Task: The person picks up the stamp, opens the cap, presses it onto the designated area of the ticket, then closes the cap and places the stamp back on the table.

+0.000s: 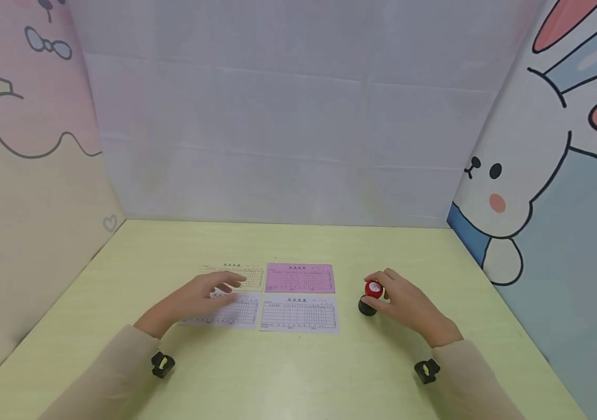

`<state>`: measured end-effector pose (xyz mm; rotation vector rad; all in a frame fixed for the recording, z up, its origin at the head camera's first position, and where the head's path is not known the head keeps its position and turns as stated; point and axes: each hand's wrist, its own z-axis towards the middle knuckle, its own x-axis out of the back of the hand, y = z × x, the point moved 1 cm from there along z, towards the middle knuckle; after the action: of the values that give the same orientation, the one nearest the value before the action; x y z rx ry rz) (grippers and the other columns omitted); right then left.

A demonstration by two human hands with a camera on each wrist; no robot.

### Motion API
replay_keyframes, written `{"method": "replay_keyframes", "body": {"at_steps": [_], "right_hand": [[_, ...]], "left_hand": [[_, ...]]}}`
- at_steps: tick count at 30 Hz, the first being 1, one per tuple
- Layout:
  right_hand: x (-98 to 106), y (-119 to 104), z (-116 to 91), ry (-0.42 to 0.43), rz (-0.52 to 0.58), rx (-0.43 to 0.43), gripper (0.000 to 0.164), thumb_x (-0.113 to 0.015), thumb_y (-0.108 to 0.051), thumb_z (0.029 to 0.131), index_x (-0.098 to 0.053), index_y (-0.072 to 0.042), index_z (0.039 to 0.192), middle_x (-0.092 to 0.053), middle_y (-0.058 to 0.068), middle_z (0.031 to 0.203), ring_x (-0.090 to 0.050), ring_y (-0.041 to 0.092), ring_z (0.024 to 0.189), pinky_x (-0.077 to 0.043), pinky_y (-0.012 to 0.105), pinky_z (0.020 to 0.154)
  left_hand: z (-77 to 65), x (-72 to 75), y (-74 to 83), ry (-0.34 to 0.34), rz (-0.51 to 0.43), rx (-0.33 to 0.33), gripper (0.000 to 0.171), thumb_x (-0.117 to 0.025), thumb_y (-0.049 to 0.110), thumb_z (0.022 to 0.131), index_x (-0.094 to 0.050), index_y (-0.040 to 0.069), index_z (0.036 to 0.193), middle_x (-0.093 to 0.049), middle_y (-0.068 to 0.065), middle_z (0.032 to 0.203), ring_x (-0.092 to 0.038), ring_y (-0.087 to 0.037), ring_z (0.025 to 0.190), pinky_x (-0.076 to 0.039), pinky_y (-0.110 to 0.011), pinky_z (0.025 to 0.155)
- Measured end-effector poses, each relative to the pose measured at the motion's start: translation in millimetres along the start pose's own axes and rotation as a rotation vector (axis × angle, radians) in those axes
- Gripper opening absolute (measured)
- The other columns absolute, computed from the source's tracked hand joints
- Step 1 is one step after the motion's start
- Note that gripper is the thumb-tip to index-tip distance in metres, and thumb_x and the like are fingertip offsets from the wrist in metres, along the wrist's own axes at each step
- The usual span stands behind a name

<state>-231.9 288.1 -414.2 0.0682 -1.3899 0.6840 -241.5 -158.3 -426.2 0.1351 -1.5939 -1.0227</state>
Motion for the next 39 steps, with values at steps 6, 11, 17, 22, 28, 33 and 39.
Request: {"method": "replay_keyframes", "body": {"at_steps": [6, 11, 17, 22, 28, 33, 39], "right_hand": [[0.2, 0.9, 0.3, 0.007, -0.002, 0.017, 0.042, -0.079, -0.028, 0.089, -0.065, -0.007, 0.122, -0.058, -0.006, 0.099, -0.055, 0.01, 0.082, -0.052, 0.024, 0.066], [1.5, -0.7, -0.3, 0.026, 0.006, 0.029, 0.041, -0.078, -0.03, 0.09, -0.066, -0.008, 0.122, -0.06, -0.007, 0.1, -0.056, 0.01, 0.083, -0.052, 0.024, 0.065], [4.3, -4.7, -0.1, 0.05, 0.07, 0.065, 0.037, -0.079, -0.024, 0.089, -0.065, -0.008, 0.12, -0.062, -0.004, 0.102, -0.056, 0.01, 0.082, -0.056, 0.032, 0.067], [6.5, -8.3, 0.8, 0.046, 0.131, 0.071, 0.035, -0.078, -0.022, 0.09, -0.064, -0.008, 0.119, -0.064, -0.003, 0.104, -0.059, 0.009, 0.083, -0.058, 0.035, 0.071], [9.2, -13.5, 1.2, 0.041, 0.181, 0.036, 0.034, -0.078, -0.024, 0.09, -0.065, -0.011, 0.119, -0.066, -0.004, 0.102, -0.062, 0.009, 0.083, -0.058, 0.036, 0.072], [9.4, -17.7, 3.1, 0.035, 0.234, 0.051, 0.034, -0.078, -0.023, 0.09, -0.065, -0.013, 0.119, -0.067, -0.005, 0.101, -0.063, 0.009, 0.081, -0.058, 0.031, 0.072], [8.4, -23.4, 5.0, 0.007, 0.297, 0.051, 0.034, -0.077, -0.023, 0.09, -0.063, -0.015, 0.12, -0.069, -0.004, 0.104, -0.067, 0.011, 0.084, -0.057, 0.031, 0.075]], "left_hand": [[7.3, -7.8, 8.5, -0.018, -0.029, -0.027, 0.043, -0.062, 0.03, 0.101, -0.057, 0.013, 0.14, -0.062, -0.009, 0.133, -0.062, -0.023, 0.112, -0.052, -0.048, 0.094], [14.5, -14.7, 18.2, -0.028, -0.046, -0.038, 0.042, -0.063, 0.029, 0.1, -0.058, 0.014, 0.139, -0.063, -0.007, 0.132, -0.061, -0.022, 0.113, -0.051, -0.049, 0.095], [23.0, -23.4, 27.5, -0.058, -0.079, -0.075, 0.044, -0.062, 0.029, 0.101, -0.056, 0.014, 0.141, -0.061, -0.008, 0.134, -0.06, -0.023, 0.115, -0.051, -0.046, 0.096], [29.5, -31.9, 36.2, -0.079, -0.096, -0.101, 0.045, -0.061, 0.029, 0.102, -0.054, 0.014, 0.143, -0.061, -0.008, 0.135, -0.061, -0.021, 0.116, -0.051, -0.043, 0.096], [36.9, -40.8, 46.2, -0.089, -0.133, -0.133, 0.044, -0.061, 0.028, 0.102, -0.054, 0.015, 0.143, -0.061, -0.008, 0.136, -0.061, -0.023, 0.117, -0.051, -0.044, 0.096], [42.4, -48.0, 51.5, -0.084, -0.159, -0.161, 0.043, -0.062, 0.029, 0.101, -0.056, 0.014, 0.141, -0.062, -0.007, 0.135, -0.062, -0.025, 0.116, -0.051, -0.045, 0.094], [47.5, -55.7, 58.5, -0.059, -0.153, -0.154, 0.046, -0.065, 0.032, 0.099, -0.056, 0.017, 0.141, -0.062, -0.002, 0.135, -0.06, -0.017, 0.117, -0.05, -0.042, 0.097]]}}
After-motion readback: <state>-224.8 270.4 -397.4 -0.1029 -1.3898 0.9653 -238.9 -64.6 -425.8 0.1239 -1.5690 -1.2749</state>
